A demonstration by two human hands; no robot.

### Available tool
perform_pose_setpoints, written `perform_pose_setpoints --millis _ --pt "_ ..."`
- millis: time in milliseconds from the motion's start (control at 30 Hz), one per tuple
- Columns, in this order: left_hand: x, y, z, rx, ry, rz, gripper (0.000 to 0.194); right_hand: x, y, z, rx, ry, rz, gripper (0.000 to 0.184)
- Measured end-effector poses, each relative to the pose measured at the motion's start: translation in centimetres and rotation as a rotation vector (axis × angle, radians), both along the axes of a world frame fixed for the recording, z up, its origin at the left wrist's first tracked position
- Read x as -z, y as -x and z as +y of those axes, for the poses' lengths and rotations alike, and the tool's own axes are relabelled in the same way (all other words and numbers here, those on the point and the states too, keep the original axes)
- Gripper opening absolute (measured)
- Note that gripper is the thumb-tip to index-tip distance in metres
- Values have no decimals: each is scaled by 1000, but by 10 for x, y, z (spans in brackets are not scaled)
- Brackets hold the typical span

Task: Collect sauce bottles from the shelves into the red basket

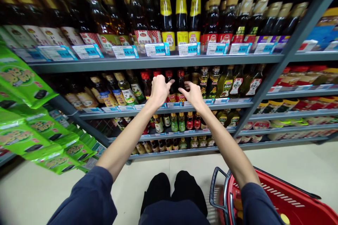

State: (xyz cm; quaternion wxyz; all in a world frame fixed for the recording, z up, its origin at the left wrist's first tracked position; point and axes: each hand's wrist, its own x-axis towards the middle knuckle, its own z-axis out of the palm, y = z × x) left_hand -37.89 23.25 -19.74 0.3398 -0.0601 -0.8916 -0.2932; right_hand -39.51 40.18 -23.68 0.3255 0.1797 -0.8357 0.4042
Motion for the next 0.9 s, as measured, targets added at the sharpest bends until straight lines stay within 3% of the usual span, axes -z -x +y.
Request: perform_pose_setpoints --millis 400,633,900 --pt "3 -1 -6 83 110 54 23 -1 -4 -3 -46 66 -13 38" --pt "-7 -14 -3 50 168 2 22 1 -7 -3 -37 55 -10 40" --pt "0 -6 2 -12 129 -22 33 10 -1 -1 -59 40 47 44"
